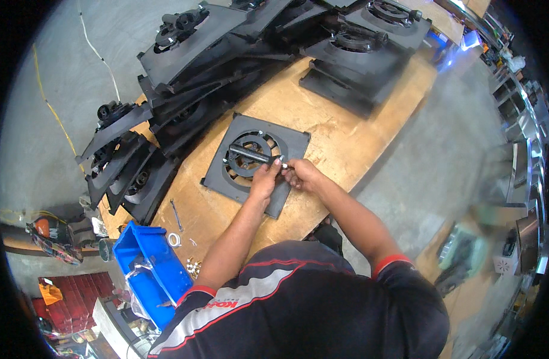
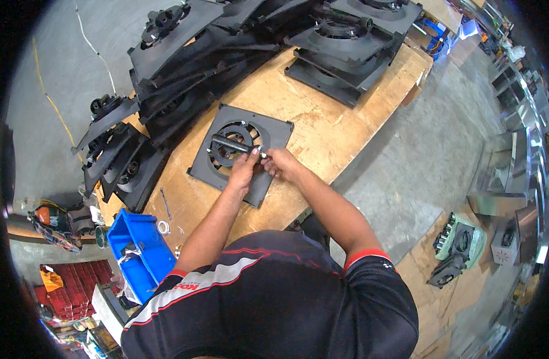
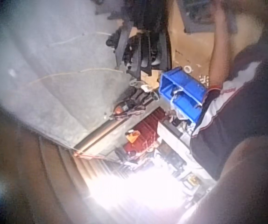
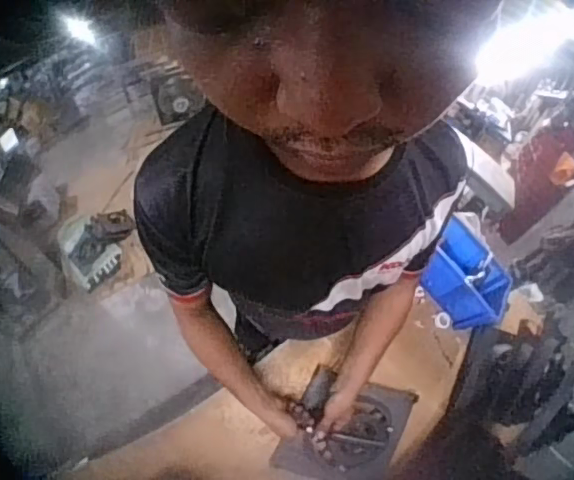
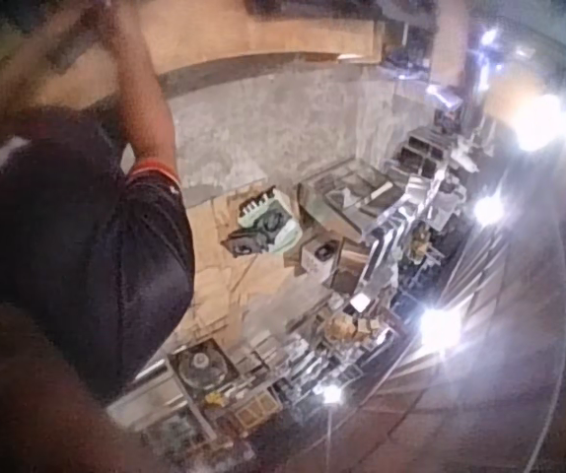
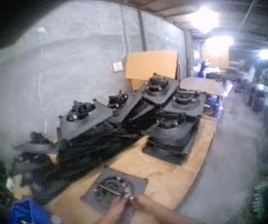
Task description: The person assembles small white plastic fasteners into black plastic fan housings on a wooden workbench. They pick fasteners from a blue bin, insert them into the housings, and tighten them by hand. Completed units are moved aside on the bench.
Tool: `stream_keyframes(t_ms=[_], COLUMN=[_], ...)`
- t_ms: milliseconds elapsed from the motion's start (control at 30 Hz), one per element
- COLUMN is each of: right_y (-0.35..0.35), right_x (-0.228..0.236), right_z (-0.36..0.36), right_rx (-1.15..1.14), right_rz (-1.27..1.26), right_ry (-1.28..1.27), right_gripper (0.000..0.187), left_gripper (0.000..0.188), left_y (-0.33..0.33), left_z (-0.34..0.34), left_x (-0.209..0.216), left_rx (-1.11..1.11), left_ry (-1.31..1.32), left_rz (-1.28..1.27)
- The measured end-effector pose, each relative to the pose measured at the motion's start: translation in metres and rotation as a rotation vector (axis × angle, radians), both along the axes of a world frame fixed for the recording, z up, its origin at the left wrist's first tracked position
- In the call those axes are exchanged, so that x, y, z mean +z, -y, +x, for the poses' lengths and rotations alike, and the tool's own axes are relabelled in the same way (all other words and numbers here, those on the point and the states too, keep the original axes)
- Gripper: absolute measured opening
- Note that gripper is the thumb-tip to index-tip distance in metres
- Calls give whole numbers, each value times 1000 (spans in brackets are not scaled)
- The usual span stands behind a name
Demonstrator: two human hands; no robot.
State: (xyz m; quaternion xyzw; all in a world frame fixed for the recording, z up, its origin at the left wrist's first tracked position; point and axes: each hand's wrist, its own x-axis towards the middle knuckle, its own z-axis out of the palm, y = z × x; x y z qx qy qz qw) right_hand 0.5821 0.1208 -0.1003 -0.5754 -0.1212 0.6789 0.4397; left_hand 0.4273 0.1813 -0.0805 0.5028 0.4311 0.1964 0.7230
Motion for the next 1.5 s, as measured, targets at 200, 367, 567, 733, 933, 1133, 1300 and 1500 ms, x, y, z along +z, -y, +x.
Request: stream_keyframes(t_ms=[200, 367, 567, 733, 933, 1133, 1300, 1500], right_y=[33, 25, 8, 31, 10, 7, 14, 23], right_x=[17, 3, 7, 5, -8, -10, -33, -25], right_z=[-15, -34, -22, -24, -23, -6, -11, -42], right_rx=[-8, 32, -176, -52, -207, -60, -9, -81], right_rz=[404, 519, 51, 339, 333, 190, 291, 392], right_ry=[1080, 1439, -83, 1009, 389, 27, 279, 578], right_gripper=[39, 37, 39, 39, 27, 21, 28, 31], left_gripper=[37, 34, 37, 37, 33, 33, 35, 41], left_y=[1, 6, 1, 6, 3, 5, 5, 6], left_z=[-1, 1, -2, 2, 2, 2, 3, 1], left_x=[-13, 5, -6, 4, 5, 9, 4, 11], left_rx=[82, 76, 52, 84, 51, 79, 75, 30], left_ry=[128, 64, 67, 39, 35, 63, 23, -137], left_rz=[-90, -45, -56, -41, -31, -38, -4, 129])
